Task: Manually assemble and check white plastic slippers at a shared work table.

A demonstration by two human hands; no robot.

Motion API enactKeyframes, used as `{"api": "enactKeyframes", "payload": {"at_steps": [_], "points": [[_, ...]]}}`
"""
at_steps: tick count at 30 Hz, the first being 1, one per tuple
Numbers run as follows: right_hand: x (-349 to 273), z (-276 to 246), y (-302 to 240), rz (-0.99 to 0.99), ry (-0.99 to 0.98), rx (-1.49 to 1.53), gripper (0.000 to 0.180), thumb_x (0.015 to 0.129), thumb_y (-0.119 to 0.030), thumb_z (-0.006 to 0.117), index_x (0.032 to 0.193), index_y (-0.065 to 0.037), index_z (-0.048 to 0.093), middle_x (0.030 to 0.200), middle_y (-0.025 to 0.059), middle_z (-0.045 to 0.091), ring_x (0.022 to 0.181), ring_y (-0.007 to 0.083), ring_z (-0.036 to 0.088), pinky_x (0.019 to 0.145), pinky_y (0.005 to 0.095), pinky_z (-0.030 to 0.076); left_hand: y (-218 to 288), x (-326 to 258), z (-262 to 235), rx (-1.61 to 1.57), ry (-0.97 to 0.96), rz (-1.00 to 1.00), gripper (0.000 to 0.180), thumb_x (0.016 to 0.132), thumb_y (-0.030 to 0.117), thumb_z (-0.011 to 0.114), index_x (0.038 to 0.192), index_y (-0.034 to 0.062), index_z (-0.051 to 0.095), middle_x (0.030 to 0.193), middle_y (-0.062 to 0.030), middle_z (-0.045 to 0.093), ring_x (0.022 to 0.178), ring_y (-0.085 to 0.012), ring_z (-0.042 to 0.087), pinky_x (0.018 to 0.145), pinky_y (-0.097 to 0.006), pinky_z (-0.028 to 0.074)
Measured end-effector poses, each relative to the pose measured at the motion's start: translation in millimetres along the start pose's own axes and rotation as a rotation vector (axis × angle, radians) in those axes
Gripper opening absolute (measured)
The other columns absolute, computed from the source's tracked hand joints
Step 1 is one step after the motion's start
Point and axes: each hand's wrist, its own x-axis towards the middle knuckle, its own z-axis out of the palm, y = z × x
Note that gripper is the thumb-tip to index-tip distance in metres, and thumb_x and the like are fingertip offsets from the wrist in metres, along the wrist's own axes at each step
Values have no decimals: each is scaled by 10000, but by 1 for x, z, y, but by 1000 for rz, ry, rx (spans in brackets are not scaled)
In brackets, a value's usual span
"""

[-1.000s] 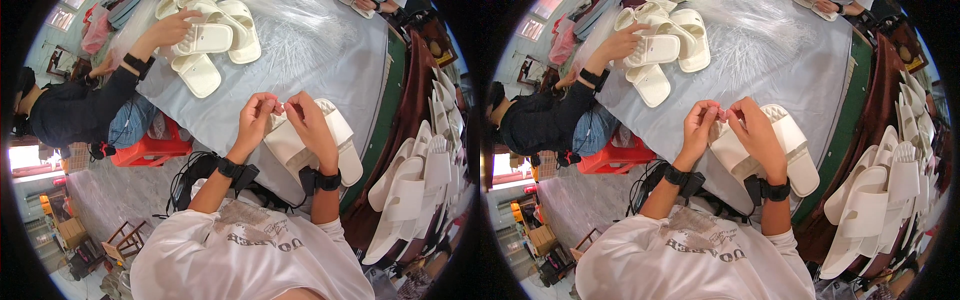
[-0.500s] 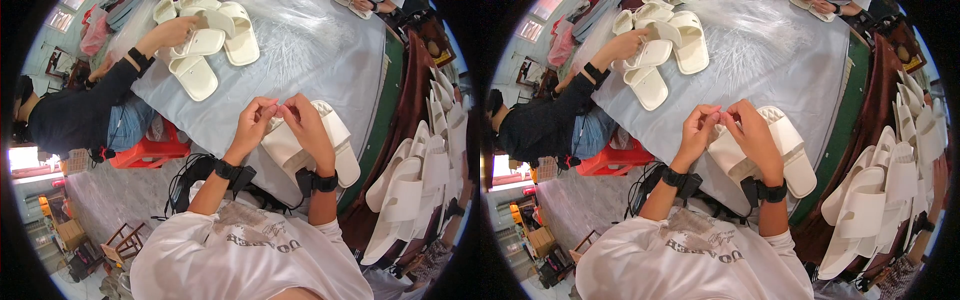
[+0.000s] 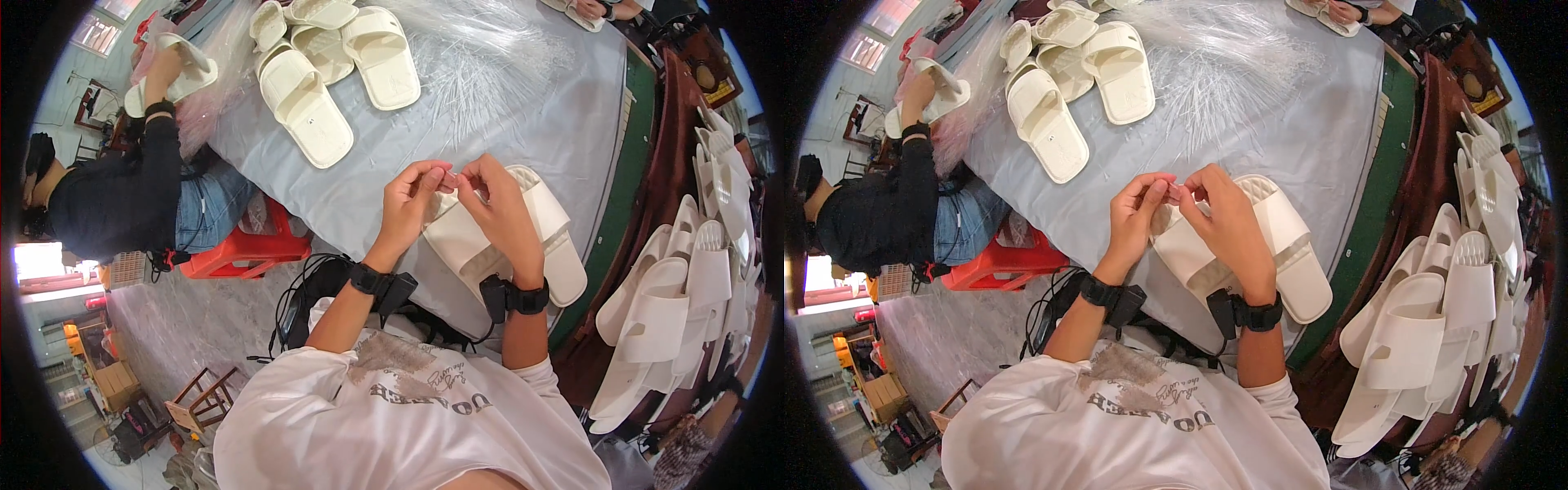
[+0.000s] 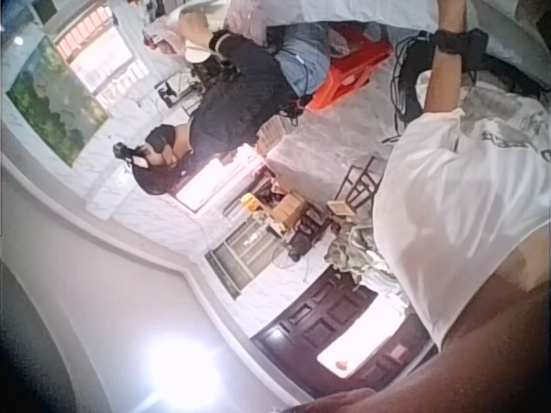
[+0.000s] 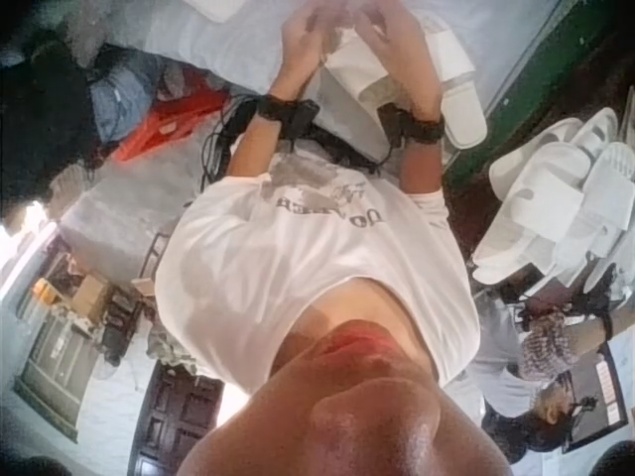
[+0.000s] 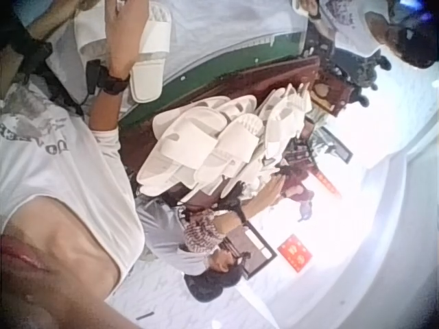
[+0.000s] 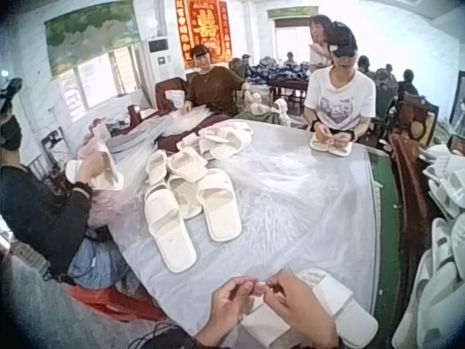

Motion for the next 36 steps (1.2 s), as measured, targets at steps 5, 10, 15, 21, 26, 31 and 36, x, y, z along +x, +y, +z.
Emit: {"api": "enactKeyframes", "payload": {"at_steps": [5,10,15,21,26,31,36], "points": [[0,0,1,5,-14,-14,156,932,-102,659,968,13,559,881,139,596,794,269,603,725,362,502,-2,-1,-2,18,-32,8,305,1031,224,611,1176,-39,668,1015,-85,716,928,-141,665,857,-284,535],[-1,2,2,-3,4,31,152,934,-105,660,962,12,567,876,136,592,792,259,593,721,353,498,-3,0,-3,10,-56,26,300,1037,219,600,1180,-36,669,1034,-74,714,923,-134,660,854,-276,528],[0,-1,-1,-11,-9,-11,151,936,-105,662,960,12,570,873,135,596,788,254,596,720,351,498,-2,0,-4,82,-96,46,271,1046,203,582,1163,-23,675,1023,-63,702,910,-113,631,836,-261,509],[-1,-1,0,-7,-23,-5,151,943,-109,661,960,13,573,874,134,615,779,250,611,720,351,509,-1,0,-3,60,-112,41,220,1042,171,589,1158,-10,636,1004,-63,689,902,-107,627,832,-261,510],[-1,-1,-3,11,-35,-9,161,954,-119,658,974,15,572,884,141,631,796,252,639,729,346,520,-4,1,-6,-24,-113,58,196,1037,150,594,1162,0,592,1018,-64,689,916,-118,646,840,-268,522],[-1,-1,0,7,-47,-9,161,963,-115,651,978,19,564,888,145,641,795,252,647,724,347,522,-4,1,-6,-20,-127,45,201,1033,161,604,1153,0,589,1035,-66,690,937,-122,653,847,-266,522],[-1,-5,-5,11,-35,37,152,970,-101,646,974,22,558,870,145,635,776,247,646,701,344,515,-5,0,-7,7,-164,21,239,1032,199,610,1159,-3,592,1041,-75,697,943,-123,656,857,-268,522]]}}
